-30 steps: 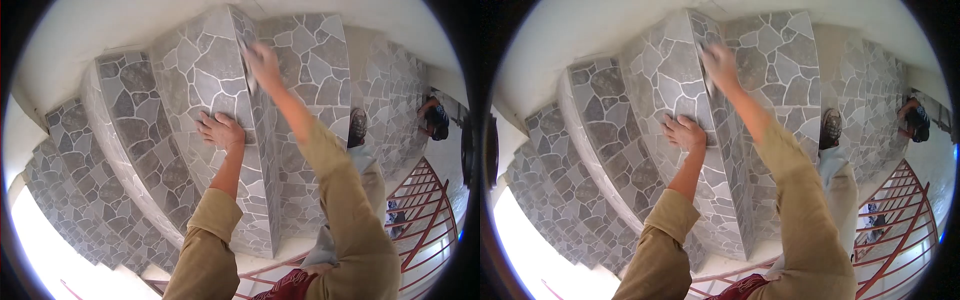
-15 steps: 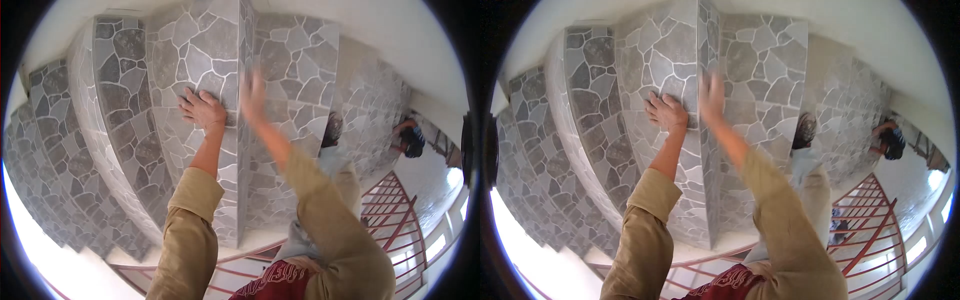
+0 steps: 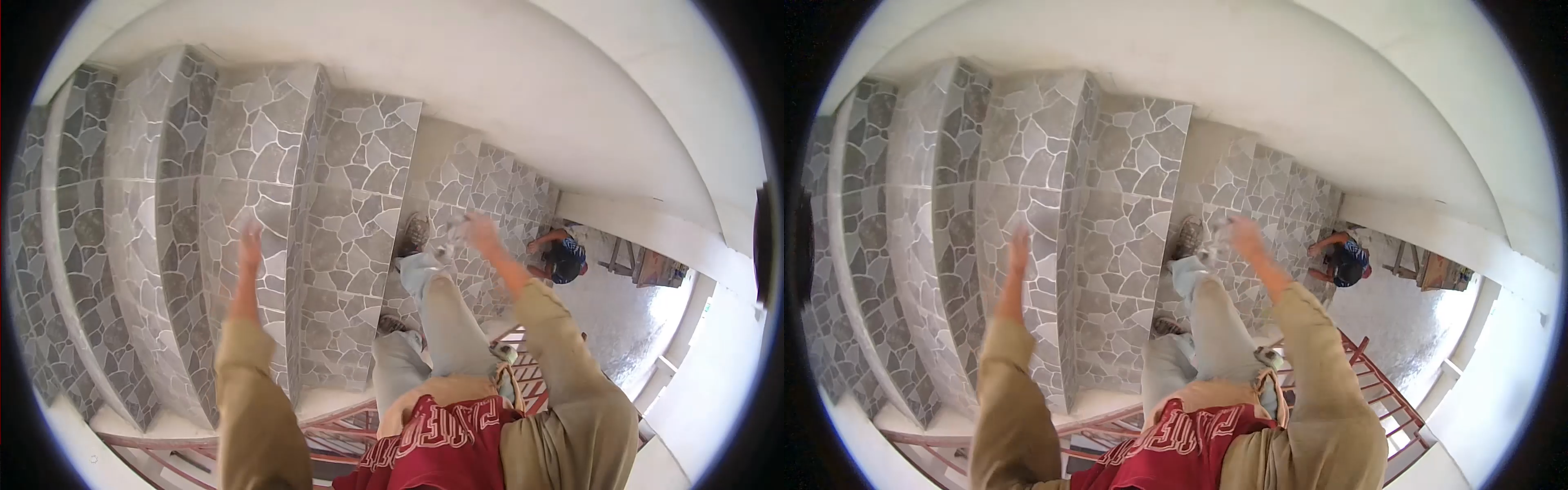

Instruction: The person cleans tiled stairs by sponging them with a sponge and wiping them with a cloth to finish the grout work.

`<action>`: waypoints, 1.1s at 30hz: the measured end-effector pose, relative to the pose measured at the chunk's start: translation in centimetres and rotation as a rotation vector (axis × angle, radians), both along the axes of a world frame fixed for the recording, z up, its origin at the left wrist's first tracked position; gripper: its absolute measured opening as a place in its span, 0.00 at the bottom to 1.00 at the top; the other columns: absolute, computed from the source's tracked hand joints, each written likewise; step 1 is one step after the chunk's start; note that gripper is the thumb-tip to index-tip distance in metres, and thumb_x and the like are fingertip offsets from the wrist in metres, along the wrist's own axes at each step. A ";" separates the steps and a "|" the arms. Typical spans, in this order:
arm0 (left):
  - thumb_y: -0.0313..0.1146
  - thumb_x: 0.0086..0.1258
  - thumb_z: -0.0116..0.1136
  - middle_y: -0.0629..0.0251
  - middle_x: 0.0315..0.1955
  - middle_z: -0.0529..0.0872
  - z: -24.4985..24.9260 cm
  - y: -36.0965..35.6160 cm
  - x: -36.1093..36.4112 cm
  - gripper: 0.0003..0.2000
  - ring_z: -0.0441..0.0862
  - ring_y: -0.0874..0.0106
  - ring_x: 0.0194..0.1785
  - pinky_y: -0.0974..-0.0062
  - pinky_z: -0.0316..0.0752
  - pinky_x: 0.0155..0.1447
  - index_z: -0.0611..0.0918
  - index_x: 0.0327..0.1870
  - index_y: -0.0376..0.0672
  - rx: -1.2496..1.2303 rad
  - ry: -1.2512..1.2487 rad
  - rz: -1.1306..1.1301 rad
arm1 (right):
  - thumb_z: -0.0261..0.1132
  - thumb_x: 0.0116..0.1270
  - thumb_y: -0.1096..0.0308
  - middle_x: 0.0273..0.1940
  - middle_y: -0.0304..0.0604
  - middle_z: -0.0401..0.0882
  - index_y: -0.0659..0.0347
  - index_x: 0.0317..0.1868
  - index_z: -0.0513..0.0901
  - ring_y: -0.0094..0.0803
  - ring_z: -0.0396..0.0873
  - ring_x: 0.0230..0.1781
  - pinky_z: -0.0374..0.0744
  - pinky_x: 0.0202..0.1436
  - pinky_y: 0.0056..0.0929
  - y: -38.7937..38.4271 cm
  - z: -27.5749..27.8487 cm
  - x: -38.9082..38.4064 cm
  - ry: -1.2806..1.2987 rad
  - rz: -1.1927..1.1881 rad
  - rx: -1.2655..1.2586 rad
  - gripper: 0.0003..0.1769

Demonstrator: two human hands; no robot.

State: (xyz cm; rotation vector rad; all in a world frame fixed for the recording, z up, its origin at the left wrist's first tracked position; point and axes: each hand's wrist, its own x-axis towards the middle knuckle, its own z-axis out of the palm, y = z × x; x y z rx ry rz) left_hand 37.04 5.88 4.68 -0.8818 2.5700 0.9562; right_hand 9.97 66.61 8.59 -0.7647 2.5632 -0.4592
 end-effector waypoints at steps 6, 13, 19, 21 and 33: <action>0.45 0.80 0.40 0.54 0.73 0.66 3.4 30.3 24.3 0.27 0.63 0.61 0.75 0.62 0.60 0.76 0.63 0.75 0.39 0.527 -0.477 -0.023 | 0.59 0.68 0.56 0.50 0.58 0.83 0.61 0.54 0.82 0.58 0.79 0.53 0.76 0.57 0.47 9.8 8.3 1.0 -0.113 -0.147 0.155 0.21; 0.53 0.72 0.52 0.50 0.61 0.77 15.6 37.8 29.2 0.28 0.76 0.55 0.61 0.54 0.70 0.66 0.73 0.64 0.40 1.204 -0.248 0.740 | 0.63 0.71 0.63 0.56 0.46 0.80 0.67 0.64 0.75 0.34 0.78 0.55 0.75 0.59 0.31 2.4 30.9 6.3 -0.677 -0.772 -0.779 0.25; 0.61 0.75 0.39 0.50 0.72 0.66 20.8 27.4 29.4 0.33 0.61 0.52 0.75 0.41 0.56 0.73 0.63 0.75 0.51 1.034 0.664 1.513 | 0.62 0.74 0.56 0.55 0.51 0.80 0.73 0.59 0.76 0.36 0.78 0.53 0.74 0.60 0.34 -0.4 56.7 5.5 0.349 -0.549 -1.182 0.26; 0.66 0.74 0.33 0.51 0.76 0.59 20.8 26.2 29.5 0.36 0.54 0.50 0.78 0.38 0.48 0.75 0.58 0.78 0.56 1.134 0.790 1.676 | 0.61 0.75 0.58 0.47 0.48 0.82 0.72 0.52 0.80 0.34 0.79 0.47 0.77 0.54 0.33 -2.7 62.3 5.6 0.743 -0.541 -1.419 0.20; 0.79 0.65 0.29 0.57 0.80 0.49 44.5 14.4 21.3 0.47 0.46 0.47 0.81 0.35 0.35 0.76 0.50 0.81 0.59 1.121 1.679 1.356 | 0.63 0.61 0.65 0.49 0.54 0.85 0.59 0.48 0.88 0.41 0.83 0.50 0.79 0.53 0.44 -18.5 17.9 27.4 -0.229 1.210 0.082 0.16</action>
